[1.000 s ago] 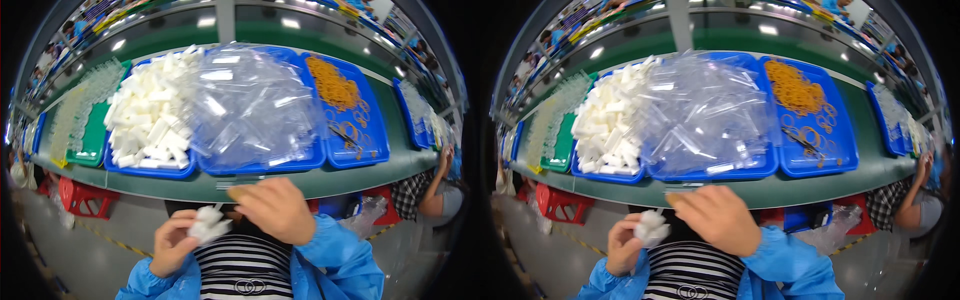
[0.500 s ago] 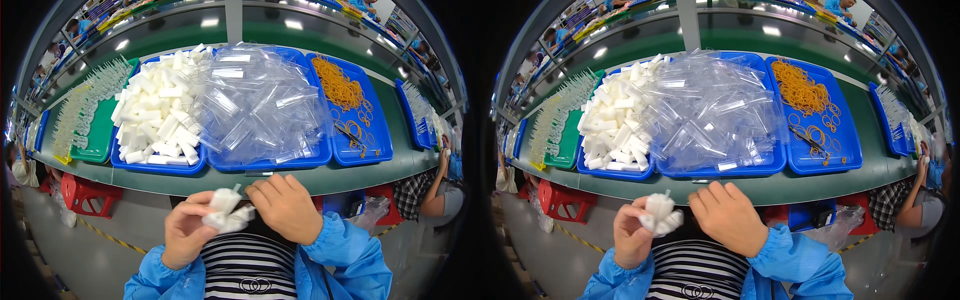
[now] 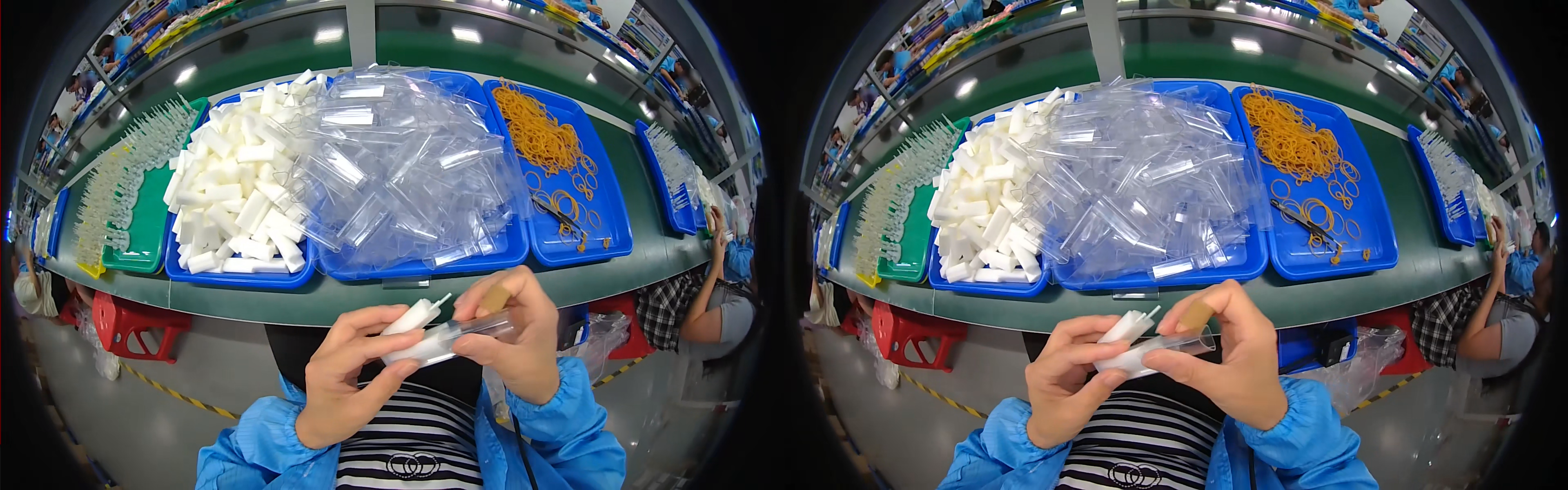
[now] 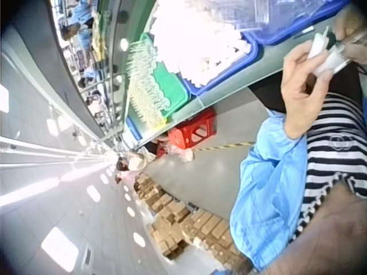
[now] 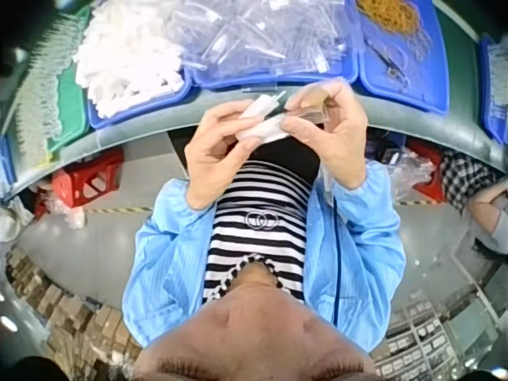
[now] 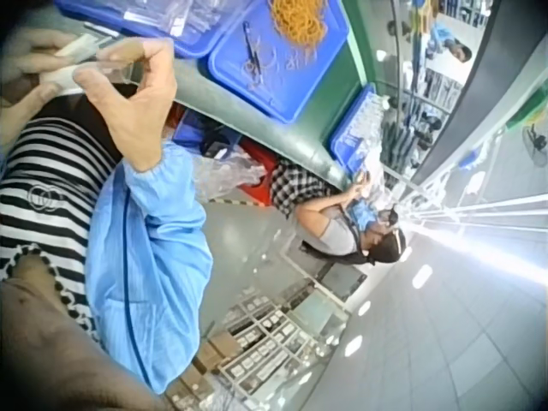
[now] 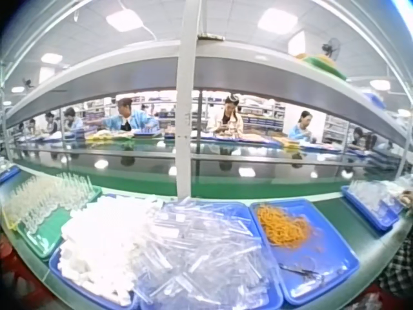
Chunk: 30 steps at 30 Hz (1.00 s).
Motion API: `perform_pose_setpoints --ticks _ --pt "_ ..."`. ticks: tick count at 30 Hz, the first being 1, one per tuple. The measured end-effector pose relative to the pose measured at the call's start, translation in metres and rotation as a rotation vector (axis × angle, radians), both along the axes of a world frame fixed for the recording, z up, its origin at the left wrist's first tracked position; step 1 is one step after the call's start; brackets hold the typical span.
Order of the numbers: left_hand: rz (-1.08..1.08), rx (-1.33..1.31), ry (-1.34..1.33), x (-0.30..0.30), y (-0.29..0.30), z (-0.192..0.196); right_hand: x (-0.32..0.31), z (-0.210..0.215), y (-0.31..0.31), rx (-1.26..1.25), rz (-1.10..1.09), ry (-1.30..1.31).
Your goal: The person assembles small white plastic components by inserting them into clear plastic tubes. They then secure the assembled units with a rubber band using a pair of scissors. The finished items are placed into a green tray on the assembly line.
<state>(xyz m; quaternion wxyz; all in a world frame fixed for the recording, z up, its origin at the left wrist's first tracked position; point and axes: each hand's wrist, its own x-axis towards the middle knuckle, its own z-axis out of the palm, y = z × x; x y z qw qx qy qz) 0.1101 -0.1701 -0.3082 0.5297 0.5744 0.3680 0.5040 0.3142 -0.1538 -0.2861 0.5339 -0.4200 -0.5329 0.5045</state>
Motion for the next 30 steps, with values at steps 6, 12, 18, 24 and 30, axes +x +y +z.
perform_pose_setpoints --ticks 6,12,18,24,30 --pt "0.065 -0.060 0.030 0.006 -0.002 -0.002 -0.004 -0.010 -0.001 -0.112 -0.015 0.168" --pt "0.079 0.035 0.075 0.011 0.000 -0.007 -0.008 -0.023 -0.002 0.191 -0.120 -0.030" --pt "0.053 -0.015 0.026 0.019 0.004 -0.005 -0.006 -0.020 -0.002 0.073 -0.097 0.017" --pt "0.127 0.143 0.204 0.021 0.005 -0.004 -0.008 -0.030 -0.005 0.242 -0.207 -0.174" --pt "0.121 0.203 0.253 0.018 0.004 -0.002 0.009 -0.009 -0.008 -0.029 -0.090 -0.062"
